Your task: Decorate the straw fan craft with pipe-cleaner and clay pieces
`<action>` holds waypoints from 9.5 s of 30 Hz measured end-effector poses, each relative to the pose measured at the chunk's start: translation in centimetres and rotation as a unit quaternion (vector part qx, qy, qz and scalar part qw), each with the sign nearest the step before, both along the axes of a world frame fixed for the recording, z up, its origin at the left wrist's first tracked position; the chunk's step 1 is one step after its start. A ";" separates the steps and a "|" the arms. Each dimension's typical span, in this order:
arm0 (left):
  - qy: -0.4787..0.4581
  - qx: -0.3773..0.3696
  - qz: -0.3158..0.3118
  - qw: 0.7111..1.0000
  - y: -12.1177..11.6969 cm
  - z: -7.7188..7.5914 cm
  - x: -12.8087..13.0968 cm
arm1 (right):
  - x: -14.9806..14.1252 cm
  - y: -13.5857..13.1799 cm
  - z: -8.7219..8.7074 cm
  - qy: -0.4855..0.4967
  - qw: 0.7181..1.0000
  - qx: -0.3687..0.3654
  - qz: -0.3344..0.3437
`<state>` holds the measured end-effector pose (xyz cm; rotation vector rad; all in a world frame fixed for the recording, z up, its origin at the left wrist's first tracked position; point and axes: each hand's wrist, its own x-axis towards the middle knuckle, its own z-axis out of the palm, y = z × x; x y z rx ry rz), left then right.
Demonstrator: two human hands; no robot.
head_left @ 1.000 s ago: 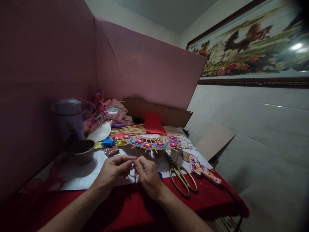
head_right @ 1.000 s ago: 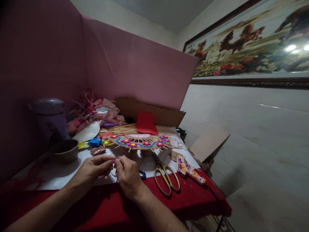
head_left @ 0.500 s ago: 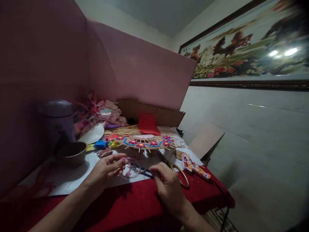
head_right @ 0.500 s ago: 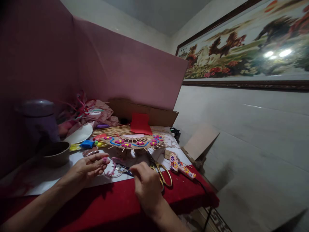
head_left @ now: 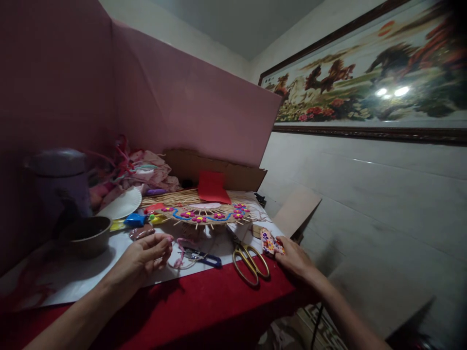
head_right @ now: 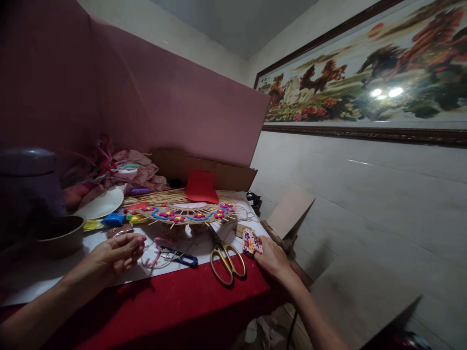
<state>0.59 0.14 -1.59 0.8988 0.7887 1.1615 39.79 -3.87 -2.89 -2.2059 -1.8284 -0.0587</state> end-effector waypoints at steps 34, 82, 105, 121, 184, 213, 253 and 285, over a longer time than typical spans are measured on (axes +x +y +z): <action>0.038 0.014 -0.013 0.999 0.5 0.8 0.7 | 1.9 -0.3 2.6 0.602 0.779 0.167 0.052; -0.089 -0.009 -0.147 0.985 -1.0 -0.5 8.0 | -12.9 -4.7 3.3 0.579 0.789 0.000 0.208; -0.081 0.009 -0.153 0.985 -1.2 -0.6 8.2 | -12.9 -4.7 3.0 0.552 0.814 0.006 0.182; -0.082 0.004 -0.152 0.985 -1.3 -0.5 8.1 | -12.9 -4.8 3.5 0.521 0.819 0.007 0.242; -0.086 0.013 -0.175 0.981 -1.3 -0.7 8.1 | -13.4 -5.4 4.8 0.499 0.842 0.005 0.203; -0.074 0.013 -0.167 0.983 -1.4 -0.7 8.2 | -13.1 -4.5 3.2 0.611 0.768 -0.021 0.189; -0.086 0.011 -0.171 0.982 -1.4 -0.7 8.2 | -13.5 -5.3 3.9 0.538 0.830 0.015 0.148; -0.055 0.017 -0.145 0.988 -1.5 -0.5 8.2 | -1.4 0.3 0.2 -0.150 0.988 -0.003 0.016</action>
